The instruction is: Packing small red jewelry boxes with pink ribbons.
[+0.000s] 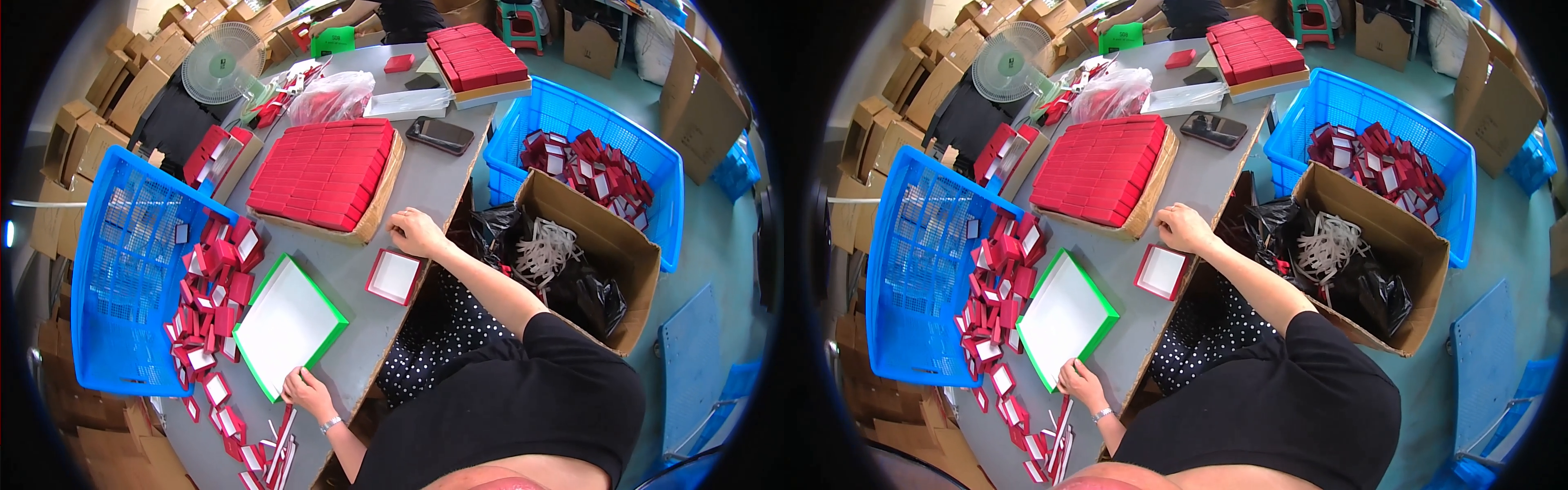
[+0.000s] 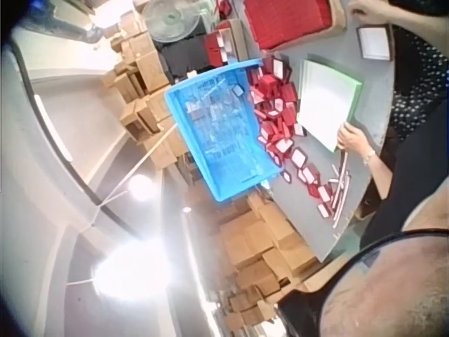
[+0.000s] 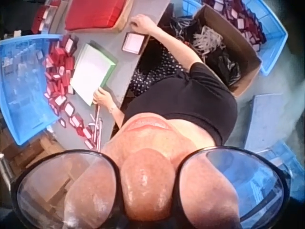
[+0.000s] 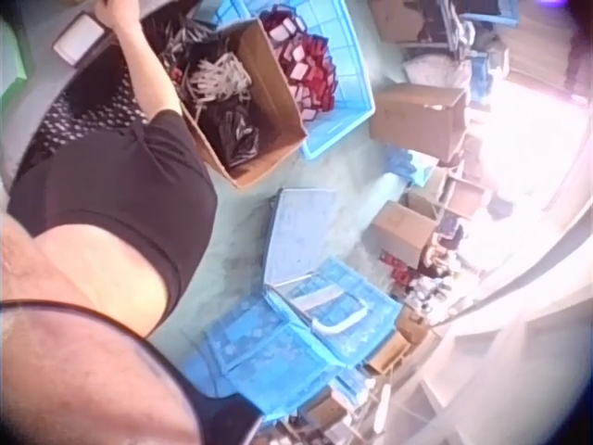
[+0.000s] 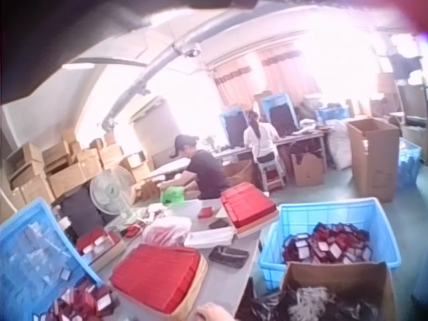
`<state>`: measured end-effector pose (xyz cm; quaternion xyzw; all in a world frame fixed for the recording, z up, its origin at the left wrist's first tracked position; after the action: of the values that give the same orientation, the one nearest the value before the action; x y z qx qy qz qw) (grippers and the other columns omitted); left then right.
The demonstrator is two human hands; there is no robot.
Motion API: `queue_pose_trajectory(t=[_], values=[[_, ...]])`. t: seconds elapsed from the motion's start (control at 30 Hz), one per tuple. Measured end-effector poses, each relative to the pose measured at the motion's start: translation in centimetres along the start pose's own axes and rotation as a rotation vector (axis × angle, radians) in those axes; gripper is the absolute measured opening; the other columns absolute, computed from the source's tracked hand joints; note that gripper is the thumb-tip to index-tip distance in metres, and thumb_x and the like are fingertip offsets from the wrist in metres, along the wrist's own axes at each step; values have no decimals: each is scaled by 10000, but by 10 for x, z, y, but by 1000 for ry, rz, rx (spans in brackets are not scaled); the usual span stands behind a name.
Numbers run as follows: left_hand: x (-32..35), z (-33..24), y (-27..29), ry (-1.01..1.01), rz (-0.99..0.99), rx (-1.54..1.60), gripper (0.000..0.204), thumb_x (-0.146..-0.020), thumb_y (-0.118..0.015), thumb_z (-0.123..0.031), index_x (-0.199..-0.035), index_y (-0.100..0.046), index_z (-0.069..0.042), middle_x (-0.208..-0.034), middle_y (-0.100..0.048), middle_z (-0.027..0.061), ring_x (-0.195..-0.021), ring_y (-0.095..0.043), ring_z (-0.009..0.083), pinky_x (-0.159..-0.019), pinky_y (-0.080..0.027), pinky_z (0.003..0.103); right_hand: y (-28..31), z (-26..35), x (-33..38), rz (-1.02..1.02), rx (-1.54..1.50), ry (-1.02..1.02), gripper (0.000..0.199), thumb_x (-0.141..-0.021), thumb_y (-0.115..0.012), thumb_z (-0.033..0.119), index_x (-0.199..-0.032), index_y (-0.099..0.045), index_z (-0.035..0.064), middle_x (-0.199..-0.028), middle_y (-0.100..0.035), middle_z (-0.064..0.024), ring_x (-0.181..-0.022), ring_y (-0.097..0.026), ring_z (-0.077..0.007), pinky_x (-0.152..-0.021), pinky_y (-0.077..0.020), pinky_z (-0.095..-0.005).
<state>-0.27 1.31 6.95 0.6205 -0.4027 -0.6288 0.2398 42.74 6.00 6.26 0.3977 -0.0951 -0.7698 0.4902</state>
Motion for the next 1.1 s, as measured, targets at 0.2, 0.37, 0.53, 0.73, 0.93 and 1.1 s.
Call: queue_pose_trajectory(t=[0.2,0.37,0.53,0.73,0.93,1.1], values=[[5,8,6,10,-38,-45,131,-887,-570,-219,-869,-627,-102,-870,-630,72,-862,-567,289,-808,-379,444,-22,-3,-5,23,52,-63,137,-749,-575,119,-845,-655,65,-825,-655,-143,-845,-621,-331,-770,-502,-430],[-6,6,6,15,-80,27,81,-872,-596,-212,-879,-619,-135,-890,-629,34,-927,-564,237,-912,-325,434,-15,-8,-9,27,18,-58,116,-794,-595,109,-877,-660,62,-818,-654,-136,-811,-628,-309,-724,-503,-398],[-10,12,3,58,-59,85,68,-874,-594,-204,-888,-619,-142,-904,-631,36,-954,-558,226,-944,-297,423,-24,-4,-13,39,0,-45,111,-793,-599,108,-871,-658,55,-809,-654,-133,-787,-632,-303,-717,-506,-389],[1,16,1,51,-42,31,95,-883,-577,-214,-900,-619,-131,-912,-626,35,-947,-560,231,-950,-304,436,-19,2,-11,33,50,-17,93,-763,-592,93,-823,-652,55,-820,-649,-150,-833,-614,-349,-752,-499,-430],[2,8,2,27,-11,45,123,-916,-533,-209,-921,-596,-103,-924,-614,53,-966,-554,256,-941,-309,439,-10,3,-5,30,21,-2,107,-755,-583,75,-842,-632,36,-812,-648,-143,-854,-606,-338,-792,-490,-409],[4,12,2,55,-11,19,99,-900,-544,-182,-931,-593,-101,-943,-615,34,-988,-550,248,-952,-284,447,-10,10,-7,34,-1,4,109,-741,-575,81,-825,-628,36,-808,-649,-128,-855,-605,-328,-789,-491,-401]])
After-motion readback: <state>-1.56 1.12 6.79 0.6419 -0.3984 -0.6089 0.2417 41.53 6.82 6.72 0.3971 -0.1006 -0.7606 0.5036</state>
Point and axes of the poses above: each hand's wrist, its own x-axis away from the middle knuckle, its own y-axis out of the back of the hand, z = x × y, the point moved 8 cm from there along -x, towards the middle knuckle
